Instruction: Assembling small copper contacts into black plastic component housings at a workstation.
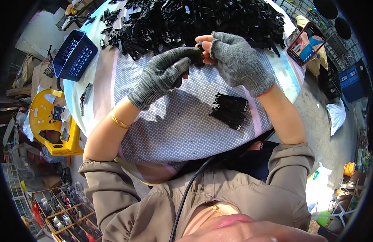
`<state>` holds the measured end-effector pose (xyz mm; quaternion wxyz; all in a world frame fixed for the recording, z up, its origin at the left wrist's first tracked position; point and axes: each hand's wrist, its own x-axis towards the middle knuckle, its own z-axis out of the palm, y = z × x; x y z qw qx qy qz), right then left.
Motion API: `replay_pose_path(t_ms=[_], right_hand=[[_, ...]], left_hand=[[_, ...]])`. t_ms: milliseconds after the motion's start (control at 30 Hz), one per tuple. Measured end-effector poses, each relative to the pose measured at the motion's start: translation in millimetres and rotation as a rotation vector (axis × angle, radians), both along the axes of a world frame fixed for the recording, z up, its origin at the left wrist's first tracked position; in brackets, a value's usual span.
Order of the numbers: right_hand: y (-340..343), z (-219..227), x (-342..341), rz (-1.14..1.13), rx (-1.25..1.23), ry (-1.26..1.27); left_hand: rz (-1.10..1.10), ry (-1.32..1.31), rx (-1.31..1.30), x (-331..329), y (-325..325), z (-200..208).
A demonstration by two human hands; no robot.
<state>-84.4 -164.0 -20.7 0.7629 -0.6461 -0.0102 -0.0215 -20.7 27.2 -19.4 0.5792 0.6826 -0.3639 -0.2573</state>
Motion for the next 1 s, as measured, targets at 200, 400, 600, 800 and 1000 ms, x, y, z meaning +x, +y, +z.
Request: replay_pose_path(t_ms=[200,400,600,800,1000], right_hand=[[-3,10,-5,-0.096,-0.106,0.112],[-2,12,-7,-0.093,-0.146,0.04],[5,14,-11,-0.094,-0.187,0.023],[7,11,-17,-0.08,-0.275,-0.073],[2,16,-9,-0.012,-0.159,-0.069]], left_hand=[[0.107,0.029,-0.031,-2,1,2],[0.065,0.029,0.033,-4,2,6],[0.087,0.048,0.046,-6,2,9],[0.149,0.031,0.18,-8,-1,13],[-0.117,-0.161,0.177,-2,0,7]])
